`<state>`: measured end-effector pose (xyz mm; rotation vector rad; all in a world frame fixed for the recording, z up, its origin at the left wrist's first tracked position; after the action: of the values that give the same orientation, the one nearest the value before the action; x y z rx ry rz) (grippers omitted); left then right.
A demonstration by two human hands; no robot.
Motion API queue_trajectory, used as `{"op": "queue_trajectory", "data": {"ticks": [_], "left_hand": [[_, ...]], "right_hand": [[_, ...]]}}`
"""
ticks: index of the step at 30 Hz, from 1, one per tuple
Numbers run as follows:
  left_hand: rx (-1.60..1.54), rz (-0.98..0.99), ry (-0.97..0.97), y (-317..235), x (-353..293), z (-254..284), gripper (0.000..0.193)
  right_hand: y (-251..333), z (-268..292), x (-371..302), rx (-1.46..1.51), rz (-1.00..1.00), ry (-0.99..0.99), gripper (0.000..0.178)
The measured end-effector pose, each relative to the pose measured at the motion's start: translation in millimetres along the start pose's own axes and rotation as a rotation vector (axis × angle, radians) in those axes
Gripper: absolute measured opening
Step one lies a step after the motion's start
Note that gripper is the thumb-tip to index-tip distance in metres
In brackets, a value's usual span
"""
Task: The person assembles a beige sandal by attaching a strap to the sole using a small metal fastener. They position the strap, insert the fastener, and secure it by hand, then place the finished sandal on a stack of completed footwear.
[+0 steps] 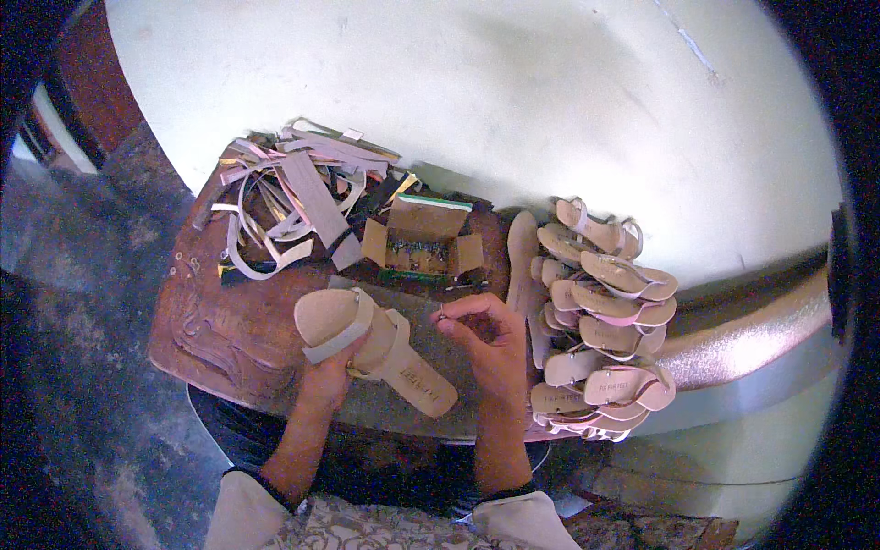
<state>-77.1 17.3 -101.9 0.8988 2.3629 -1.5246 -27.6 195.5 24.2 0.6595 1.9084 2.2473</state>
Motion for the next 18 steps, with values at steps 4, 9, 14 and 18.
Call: {"op": "queue_trajectory", "data": {"ticks": [4, 9, 14, 18], "left_hand": [[0.608, -0.442, 0.029, 0.7, -8.2, 8.9, 0.04], [0.213, -0.124, 0.022, -39.8, -46.9, -31.2, 0.037], [0.127, -0.159, 0.074, -31.5, -61.7, -44.0, 0.036], [0.138, -0.195, 0.09, -24.1, -65.5, -46.1, 0.035]], "right_hand": [[8.2, 2.3, -20.7, -0.112, -0.006, 0.055, 0.017], [14.4, 3.7, -46.3, -0.237, 0.164, 0.146, 0.021], [20.5, 0.0, -53.5, -0.232, 0.225, 0.086, 0.023], [15.6, 0.5, -58.1, -0.191, 0.184, 0.03, 0.02]]}}
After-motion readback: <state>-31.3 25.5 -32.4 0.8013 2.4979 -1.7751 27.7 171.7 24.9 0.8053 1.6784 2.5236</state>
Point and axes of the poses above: each hand's wrist, its own x-axis towards the middle knuckle, its own z-axis out of the back of the hand, y = z × x, the point moved 2 cm from there along x, towards the middle knuckle, and after that the axes turned 9 degrees about z, right-handed, at the moved point
